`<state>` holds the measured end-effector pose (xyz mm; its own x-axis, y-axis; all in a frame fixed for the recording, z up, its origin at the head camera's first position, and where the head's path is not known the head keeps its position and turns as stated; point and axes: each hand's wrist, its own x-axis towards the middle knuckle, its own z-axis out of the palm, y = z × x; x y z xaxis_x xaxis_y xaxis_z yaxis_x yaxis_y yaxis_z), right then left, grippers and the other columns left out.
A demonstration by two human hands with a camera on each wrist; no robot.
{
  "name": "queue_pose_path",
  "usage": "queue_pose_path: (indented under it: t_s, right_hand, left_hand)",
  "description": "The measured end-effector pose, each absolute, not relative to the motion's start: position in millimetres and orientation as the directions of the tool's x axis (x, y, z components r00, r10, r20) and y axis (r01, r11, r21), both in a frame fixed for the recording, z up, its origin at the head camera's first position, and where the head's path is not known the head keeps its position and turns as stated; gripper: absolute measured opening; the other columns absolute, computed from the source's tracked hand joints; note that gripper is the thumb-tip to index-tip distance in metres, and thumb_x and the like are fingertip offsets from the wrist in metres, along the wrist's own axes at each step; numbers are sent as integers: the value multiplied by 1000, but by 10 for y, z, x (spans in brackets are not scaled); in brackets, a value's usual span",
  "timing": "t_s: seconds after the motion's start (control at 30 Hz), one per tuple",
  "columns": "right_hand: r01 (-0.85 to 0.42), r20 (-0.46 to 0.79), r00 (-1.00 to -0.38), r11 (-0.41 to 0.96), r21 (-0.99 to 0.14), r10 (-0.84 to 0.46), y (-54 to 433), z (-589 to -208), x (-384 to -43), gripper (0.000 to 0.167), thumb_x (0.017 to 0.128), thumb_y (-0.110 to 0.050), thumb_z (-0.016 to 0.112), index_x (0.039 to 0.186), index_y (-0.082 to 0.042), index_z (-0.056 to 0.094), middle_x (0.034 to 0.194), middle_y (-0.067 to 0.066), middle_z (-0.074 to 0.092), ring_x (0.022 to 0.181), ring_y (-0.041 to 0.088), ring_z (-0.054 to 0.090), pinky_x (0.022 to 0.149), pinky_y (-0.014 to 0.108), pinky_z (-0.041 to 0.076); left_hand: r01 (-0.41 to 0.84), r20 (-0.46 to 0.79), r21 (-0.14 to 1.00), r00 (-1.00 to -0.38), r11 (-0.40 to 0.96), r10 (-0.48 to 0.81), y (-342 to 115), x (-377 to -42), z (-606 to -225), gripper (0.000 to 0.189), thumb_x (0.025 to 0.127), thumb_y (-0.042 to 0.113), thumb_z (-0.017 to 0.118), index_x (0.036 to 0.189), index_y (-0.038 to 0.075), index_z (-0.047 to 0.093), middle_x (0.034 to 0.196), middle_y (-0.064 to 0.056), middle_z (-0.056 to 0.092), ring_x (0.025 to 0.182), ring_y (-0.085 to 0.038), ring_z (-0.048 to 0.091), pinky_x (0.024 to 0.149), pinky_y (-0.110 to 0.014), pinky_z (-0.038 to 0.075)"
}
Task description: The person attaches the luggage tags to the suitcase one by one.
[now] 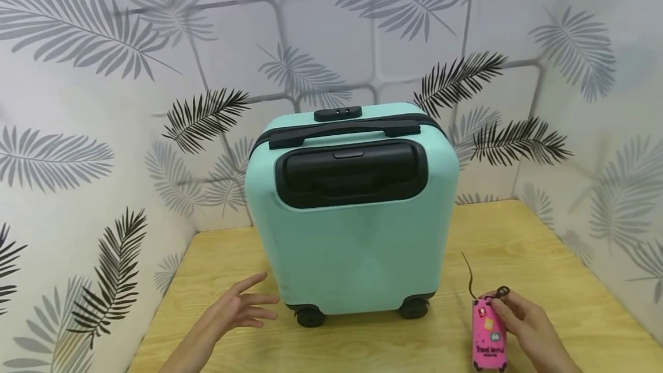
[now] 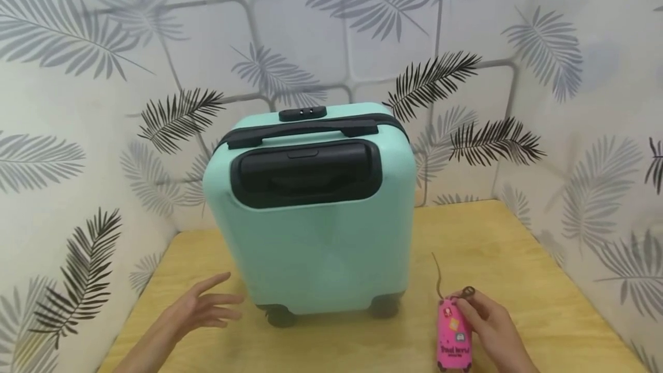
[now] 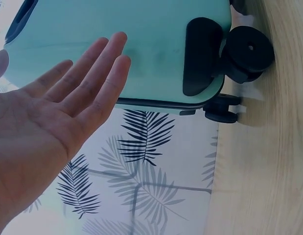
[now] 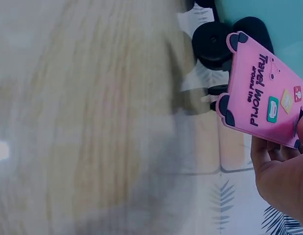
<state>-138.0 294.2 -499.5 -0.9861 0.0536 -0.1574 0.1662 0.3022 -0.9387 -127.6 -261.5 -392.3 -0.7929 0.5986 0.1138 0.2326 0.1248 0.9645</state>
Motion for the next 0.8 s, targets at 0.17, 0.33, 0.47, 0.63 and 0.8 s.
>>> queue_pose_path:
  t_s: [0.17, 0.33, 0.47, 0.63, 0.8]
  right_hand:
    - [69, -39, -993, 296, -953, 108, 2872, -4822, -1336, 44, 112, -29, 49, 133, 9, 57, 109, -5, 72, 94, -4, 64, 79, 25, 59]
    - [-49, 72, -989, 175, -983, 127, 2831, -4598, -1314, 24, 110, -27, 52, 123, -11, 66, 99, -17, 70, 93, -3, 65, 76, 19, 57]
    - [-209, 209, -972, 14, -978, 111, 2802, -4442, -1294, 16, 109, -15, 54, 116, -15, 69, 104, -12, 73, 95, 1, 67, 77, 17, 56]
    - [-327, 321, -944, -100, -940, 69, 2770, -4296, -1254, 21, 110, -8, 50, 121, -3, 67, 114, -8, 76, 105, 4, 70, 82, 17, 55]
    - [-359, 354, -933, -139, -923, 62, 2754, -4208, -1213, 23, 110, -5, 47, 122, -1, 66, 114, -5, 76, 106, 5, 70, 81, 18, 56]
  left_hand:
    - [259, 125, 955, -797, 148, 591, -2640, -1270, -3877, 52, 116, 22, 12, 166, 13, 22, 150, -13, 57, 128, -26, 64, 103, -32, 53]
    - [282, 129, 940, -816, 194, 563, -2668, -1262, -3785, 52, 116, 21, 11, 166, 18, 24, 150, -14, 57, 128, -28, 64, 104, -34, 53]
    - [278, 125, 934, -841, 222, 526, -2655, -1256, -3699, 51, 116, 23, 12, 165, 23, 28, 149, -11, 58, 127, -30, 64, 104, -34, 52]
    - [285, 127, 926, -853, 247, 506, -2611, -1250, -3616, 51, 117, 25, 12, 164, 25, 30, 149, -16, 58, 127, -32, 64, 104, -33, 52]
    - [282, 127, 927, -858, 248, 498, -2574, -1237, -3581, 51, 117, 25, 12, 164, 24, 30, 149, -21, 56, 126, -31, 65, 103, -32, 52]
